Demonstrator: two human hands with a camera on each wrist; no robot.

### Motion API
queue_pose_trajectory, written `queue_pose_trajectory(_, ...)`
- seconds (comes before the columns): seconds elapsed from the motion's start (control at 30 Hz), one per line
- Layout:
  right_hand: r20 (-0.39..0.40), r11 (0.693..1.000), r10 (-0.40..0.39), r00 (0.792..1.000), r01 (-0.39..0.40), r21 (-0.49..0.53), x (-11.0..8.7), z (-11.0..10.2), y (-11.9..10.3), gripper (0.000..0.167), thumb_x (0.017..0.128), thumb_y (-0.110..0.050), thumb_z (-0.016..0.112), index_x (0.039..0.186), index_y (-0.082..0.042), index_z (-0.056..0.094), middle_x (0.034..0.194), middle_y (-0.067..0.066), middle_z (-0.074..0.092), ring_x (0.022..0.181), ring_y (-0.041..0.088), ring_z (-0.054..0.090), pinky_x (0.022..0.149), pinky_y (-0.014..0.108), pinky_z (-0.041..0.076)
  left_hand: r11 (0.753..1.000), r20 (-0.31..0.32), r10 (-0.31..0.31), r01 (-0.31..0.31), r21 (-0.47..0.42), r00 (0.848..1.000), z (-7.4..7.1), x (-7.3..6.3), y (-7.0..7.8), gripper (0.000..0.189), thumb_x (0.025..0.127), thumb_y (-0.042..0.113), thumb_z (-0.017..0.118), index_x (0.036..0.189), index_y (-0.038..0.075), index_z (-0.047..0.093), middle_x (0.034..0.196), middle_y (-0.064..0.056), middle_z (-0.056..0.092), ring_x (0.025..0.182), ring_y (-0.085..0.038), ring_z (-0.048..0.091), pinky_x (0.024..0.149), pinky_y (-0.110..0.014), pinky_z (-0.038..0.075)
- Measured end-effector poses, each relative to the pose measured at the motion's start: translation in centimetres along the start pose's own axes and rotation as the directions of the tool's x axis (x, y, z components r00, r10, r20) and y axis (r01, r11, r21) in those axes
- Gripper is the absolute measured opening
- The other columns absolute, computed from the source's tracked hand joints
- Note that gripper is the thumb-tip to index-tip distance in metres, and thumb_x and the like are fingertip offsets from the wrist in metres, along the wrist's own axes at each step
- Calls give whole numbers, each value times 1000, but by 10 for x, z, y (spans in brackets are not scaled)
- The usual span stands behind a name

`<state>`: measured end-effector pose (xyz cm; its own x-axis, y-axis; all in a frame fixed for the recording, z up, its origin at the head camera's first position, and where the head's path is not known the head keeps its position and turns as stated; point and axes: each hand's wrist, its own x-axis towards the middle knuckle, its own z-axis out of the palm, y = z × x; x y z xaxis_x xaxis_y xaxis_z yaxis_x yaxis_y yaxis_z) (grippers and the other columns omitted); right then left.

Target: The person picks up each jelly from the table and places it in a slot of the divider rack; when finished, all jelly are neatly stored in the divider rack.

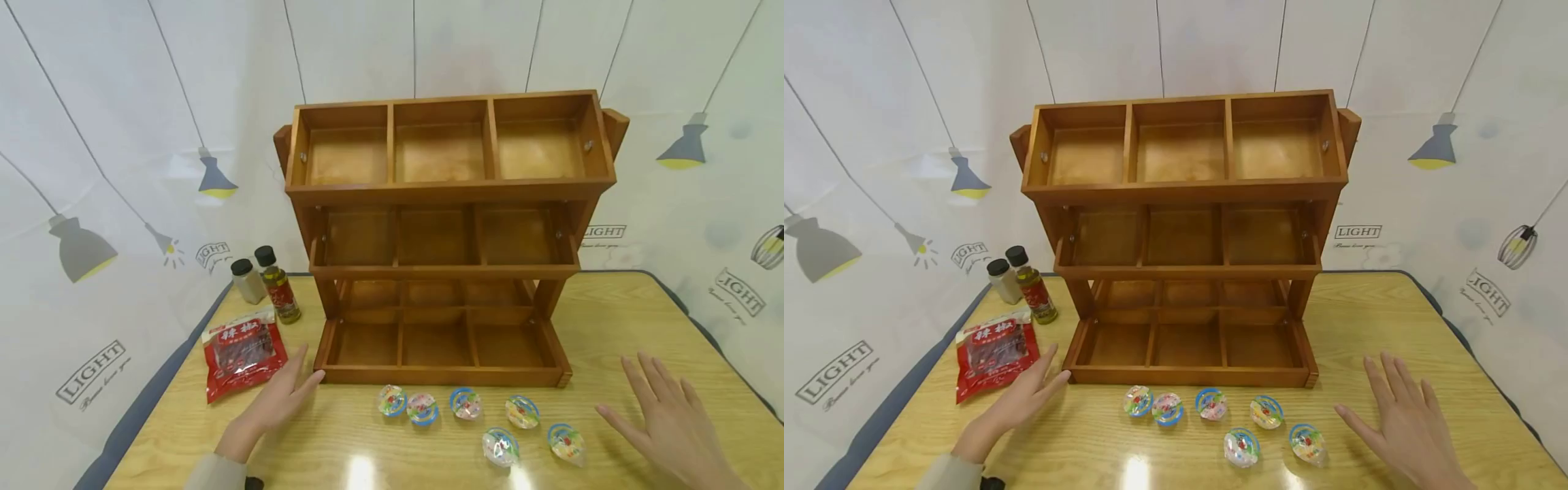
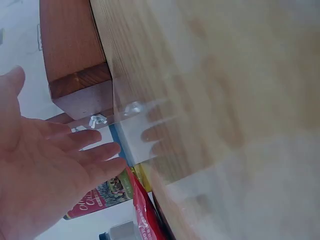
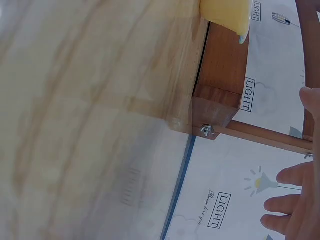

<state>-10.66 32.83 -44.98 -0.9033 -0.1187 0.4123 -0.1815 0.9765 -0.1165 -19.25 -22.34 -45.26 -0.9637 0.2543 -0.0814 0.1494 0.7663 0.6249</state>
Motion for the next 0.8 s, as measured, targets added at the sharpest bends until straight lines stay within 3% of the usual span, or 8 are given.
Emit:
queue_pose_trajectory(0.13, 1, 1000, 4, 1000, -4, 4, -1, -2, 2, 85, 78, -48, 59, 141, -5, 21, 140, 29, 24, 135, 40, 9, 104, 61, 1, 1000, 31, -2, 3, -26, 1000, 2, 8, -5, 74, 91, 51, 35, 143, 4, 10, 147, -18, 19, 132, -36, 25, 104, -52, 23)
queue_pose_trajectory(0.37, 7, 999, 25, 1000, -26, 23, -3, -5, 6, 85, 78, -47, 60, 141, -6, 20, 139, 30, 24, 129, 47, 18, 102, 63, 2, 997, 27, -15, 17, -77, 1000, 4, 18, -8, 74, 91, 50, 38, 144, 7, 9, 139, -21, 34, 126, -36, 37, 101, -50, 29)
queue_pose_trajectory(0.47, 15, 999, 27, 1000, -28, 36, -4, -5, 5, 84, 79, -46, 59, 142, -6, 20, 140, 30, 22, 130, 47, 15, 103, 62, 0, 997, 28, -11, 13, -80, 1000, 5, 20, -8, 75, 90, 50, 40, 144, 7, 11, 138, -21, 37, 124, -36, 39, 101, -49, 30)
queue_pose_trajectory(0.8, 48, 997, 46, 998, -49, 60, -6, -4, 5, 83, 81, -45, 58, 142, -5, 18, 141, 31, 18, 126, 51, 18, 104, 60, -3, 997, 40, 44, -42, -58, 998, 0, 27, -5, 71, 89, 45, 46, 143, 9, 17, 130, -22, 47, 117, -35, 48, 95, -48, 38)
